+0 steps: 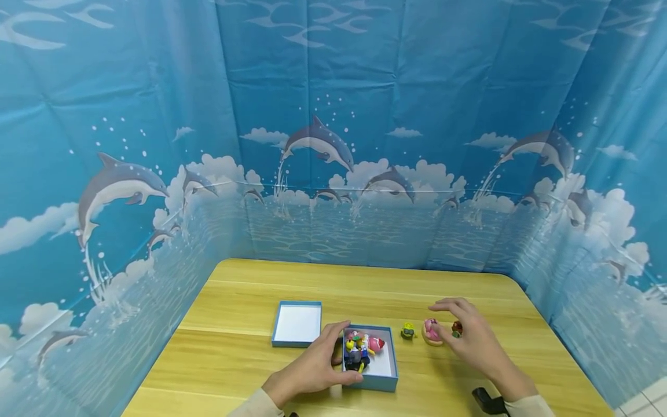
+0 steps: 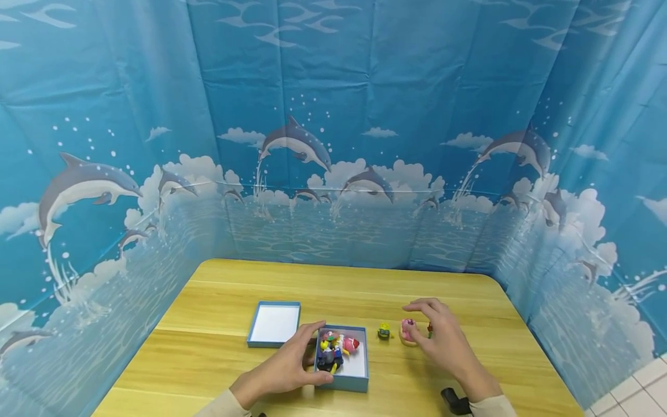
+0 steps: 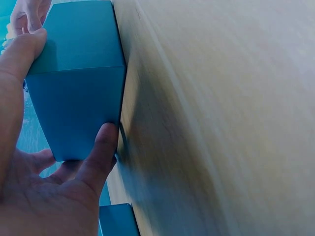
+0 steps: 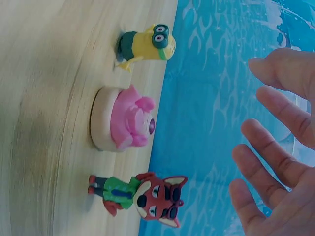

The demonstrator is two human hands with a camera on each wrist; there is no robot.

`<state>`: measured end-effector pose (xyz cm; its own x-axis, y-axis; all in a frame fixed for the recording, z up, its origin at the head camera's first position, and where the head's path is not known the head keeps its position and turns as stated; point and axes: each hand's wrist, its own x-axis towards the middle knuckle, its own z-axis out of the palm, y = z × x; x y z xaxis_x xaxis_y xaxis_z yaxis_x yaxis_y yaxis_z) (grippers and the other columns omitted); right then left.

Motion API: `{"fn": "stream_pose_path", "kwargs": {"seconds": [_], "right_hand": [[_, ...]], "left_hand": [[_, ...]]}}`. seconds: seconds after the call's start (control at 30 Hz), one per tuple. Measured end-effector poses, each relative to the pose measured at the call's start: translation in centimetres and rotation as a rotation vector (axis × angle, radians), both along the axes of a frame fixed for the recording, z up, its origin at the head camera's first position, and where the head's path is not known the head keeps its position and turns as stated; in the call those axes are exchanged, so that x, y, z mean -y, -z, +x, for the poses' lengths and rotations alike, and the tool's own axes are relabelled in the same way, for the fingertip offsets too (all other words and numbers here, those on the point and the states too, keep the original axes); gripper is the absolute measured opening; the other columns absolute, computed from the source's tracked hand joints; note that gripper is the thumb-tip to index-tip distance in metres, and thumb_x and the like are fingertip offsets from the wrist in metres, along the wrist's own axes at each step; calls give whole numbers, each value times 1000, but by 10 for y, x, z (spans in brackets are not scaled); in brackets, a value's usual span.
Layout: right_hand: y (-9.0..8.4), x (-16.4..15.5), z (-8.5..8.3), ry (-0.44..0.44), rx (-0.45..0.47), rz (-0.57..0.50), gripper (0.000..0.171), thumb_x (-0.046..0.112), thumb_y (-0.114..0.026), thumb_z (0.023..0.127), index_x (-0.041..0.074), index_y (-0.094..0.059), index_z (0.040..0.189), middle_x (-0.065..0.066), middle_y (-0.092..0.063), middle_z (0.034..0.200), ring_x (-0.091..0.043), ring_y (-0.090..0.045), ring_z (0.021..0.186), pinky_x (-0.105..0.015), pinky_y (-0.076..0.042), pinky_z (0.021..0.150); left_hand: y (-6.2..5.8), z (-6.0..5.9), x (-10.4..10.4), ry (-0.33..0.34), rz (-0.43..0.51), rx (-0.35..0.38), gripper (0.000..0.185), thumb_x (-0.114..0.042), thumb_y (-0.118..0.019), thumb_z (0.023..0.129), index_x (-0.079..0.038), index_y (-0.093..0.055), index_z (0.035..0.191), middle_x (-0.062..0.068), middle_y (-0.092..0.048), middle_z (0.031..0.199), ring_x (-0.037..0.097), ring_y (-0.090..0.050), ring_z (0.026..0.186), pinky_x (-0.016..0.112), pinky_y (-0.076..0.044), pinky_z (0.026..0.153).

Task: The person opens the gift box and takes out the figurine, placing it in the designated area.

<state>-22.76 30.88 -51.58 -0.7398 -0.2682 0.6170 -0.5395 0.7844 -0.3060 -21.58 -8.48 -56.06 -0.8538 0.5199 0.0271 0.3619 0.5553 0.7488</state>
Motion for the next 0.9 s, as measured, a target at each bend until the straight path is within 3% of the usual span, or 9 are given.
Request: {"fn": "stream_pose_path", "kwargs": {"seconds": [0.13, 0.37, 0.53, 0.77, 0.9], "right_hand": [[2, 6, 1, -29, -17, 19, 41, 3, -99, 90, 17, -85, 125, -8, -80, 130, -30, -75, 111, -38, -61, 79], [-1, 22, 4, -74, 3, 37, 43, 6, -102, 89, 20, -85, 126, -3, -81, 130, -30, -77, 119, -57, -67, 96], [-2, 31, 5, -93, 84, 41, 43, 9, -100, 93, 22, -83, 130, -1, -79, 134, -30, -75, 125, -59, -67, 101], [-2, 44, 6, -146, 177, 42, 42, 13, -96, 99, 26, -81, 135, 2, -77, 135, -23, -74, 120, -44, -67, 93], [-1, 50, 6, -182, 200, 52, 43, 13, -96, 99, 26, -80, 137, 3, -76, 134, -26, -75, 117, -40, -65, 89]], "left_hand": [[1, 1, 0, 2, -2, -1, 118, -71, -88, 97, -25, -25, 186, 8, -37, 186, 40, -58, 160, 66, -53, 129], [2, 0, 0, -1, -1, -7, 119, -70, -89, 97, -24, -25, 187, 9, -38, 186, 40, -59, 159, 65, -52, 130], [1, -1, 0, 0, 19, 2, 120, -70, -89, 97, -23, -25, 187, 10, -37, 187, 35, -63, 154, 59, -55, 129], [2, -3, 0, 6, 20, 0, 119, -69, -88, 98, -22, -25, 186, 12, -37, 186, 37, -61, 156, 64, -52, 130], [2, -3, 0, 13, 28, 9, 118, -67, -88, 99, -22, -24, 187, 12, -37, 186, 34, -63, 154, 60, -55, 128]]}}
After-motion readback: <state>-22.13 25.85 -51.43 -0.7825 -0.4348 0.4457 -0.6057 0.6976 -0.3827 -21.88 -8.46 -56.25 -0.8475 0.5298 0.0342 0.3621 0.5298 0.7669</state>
